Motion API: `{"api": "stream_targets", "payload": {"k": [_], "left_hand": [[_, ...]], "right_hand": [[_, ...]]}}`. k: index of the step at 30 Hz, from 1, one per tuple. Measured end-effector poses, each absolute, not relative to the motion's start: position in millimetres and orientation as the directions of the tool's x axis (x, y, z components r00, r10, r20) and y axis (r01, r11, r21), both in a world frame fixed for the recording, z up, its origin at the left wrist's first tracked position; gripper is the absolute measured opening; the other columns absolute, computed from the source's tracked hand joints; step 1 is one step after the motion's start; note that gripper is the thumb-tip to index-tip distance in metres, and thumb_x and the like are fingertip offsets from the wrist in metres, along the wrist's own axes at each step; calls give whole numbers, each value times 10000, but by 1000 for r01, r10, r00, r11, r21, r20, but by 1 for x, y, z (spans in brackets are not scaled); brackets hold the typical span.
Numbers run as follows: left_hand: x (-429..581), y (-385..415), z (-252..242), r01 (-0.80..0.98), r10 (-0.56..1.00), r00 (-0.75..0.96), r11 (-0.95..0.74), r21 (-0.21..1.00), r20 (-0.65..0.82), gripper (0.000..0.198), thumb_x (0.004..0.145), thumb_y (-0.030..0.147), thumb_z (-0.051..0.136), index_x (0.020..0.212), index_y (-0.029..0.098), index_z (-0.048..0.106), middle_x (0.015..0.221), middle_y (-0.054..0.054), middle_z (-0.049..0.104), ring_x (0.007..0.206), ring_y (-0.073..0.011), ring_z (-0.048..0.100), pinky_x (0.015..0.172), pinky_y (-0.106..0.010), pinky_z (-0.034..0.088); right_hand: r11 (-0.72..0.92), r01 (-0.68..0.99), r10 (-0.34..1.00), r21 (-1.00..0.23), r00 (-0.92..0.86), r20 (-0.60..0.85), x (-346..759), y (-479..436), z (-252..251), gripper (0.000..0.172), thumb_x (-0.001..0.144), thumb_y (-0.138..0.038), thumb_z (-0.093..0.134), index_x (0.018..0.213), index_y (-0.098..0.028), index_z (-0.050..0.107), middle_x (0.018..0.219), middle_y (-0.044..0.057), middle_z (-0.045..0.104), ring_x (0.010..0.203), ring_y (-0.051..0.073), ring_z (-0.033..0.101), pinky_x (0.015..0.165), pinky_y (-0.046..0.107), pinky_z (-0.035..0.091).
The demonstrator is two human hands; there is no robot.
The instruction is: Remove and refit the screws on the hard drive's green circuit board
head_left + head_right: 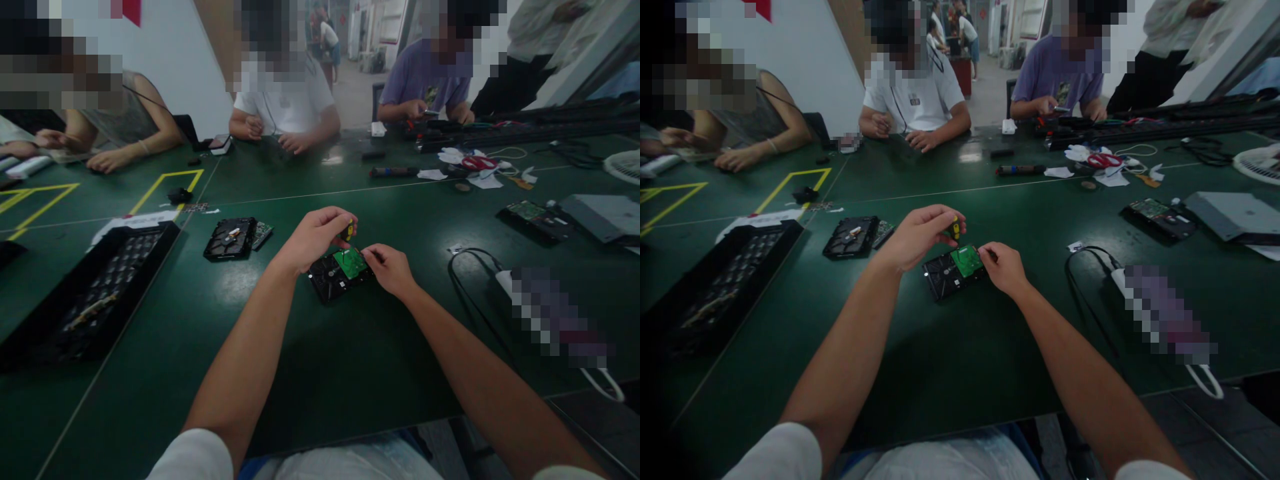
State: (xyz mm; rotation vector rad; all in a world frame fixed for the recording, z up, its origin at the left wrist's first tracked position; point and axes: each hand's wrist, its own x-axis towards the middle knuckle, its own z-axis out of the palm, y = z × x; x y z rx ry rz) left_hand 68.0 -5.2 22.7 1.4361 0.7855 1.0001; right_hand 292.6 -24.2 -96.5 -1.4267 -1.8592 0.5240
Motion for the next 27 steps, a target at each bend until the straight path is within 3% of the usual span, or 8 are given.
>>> {"api": "stream_targets", "payload": {"k": [6,13,17,23,27], "left_hand": [[68,-6,22,102,934,291,-247,964,209,185,959,359,708,912,181,691,794,-11,615,716,-126,583,572,-201,536],[68,-8,23,27,895,403,-218,975,189,203,1016,336,614,1066,181,735,934,-63,711,844,-154,672,630,-210,557],[70,-7,21,-5,896,398,-211,977,196,237,1026,354,608,1035,166,752,970,-87,730,880,-170,690,630,-216,559],[70,-9,26,-122,887,453,-40,992,92,232,1005,299,579,1056,153,753,1006,-105,726,982,-210,698,732,-286,618],[69,-9,23,-32,895,426,-129,991,130,182,975,334,674,1008,161,721,972,-72,697,899,-173,671,708,-270,612]], "right_hand": [[289,653,950,-700,-107,292,292,-24,-97,251,1040,-392,574,983,-246,770,930,37,778,814,202,682,732,338,463],[297,650,948,-700,-113,298,291,-25,-96,254,1043,-385,567,977,-243,767,928,37,777,812,200,682,733,333,458],[304,650,946,-697,-118,302,291,-25,-95,256,1044,-387,568,968,-242,764,917,35,771,808,199,677,729,331,451],[310,648,944,-695,-126,304,292,-25,-95,261,1047,-394,562,974,-236,757,902,33,756,793,195,663,726,330,450],[309,658,945,-687,-132,298,292,-25,-94,261,1048,-388,558,974,-237,758,904,34,758,795,196,663,721,332,451]]}}
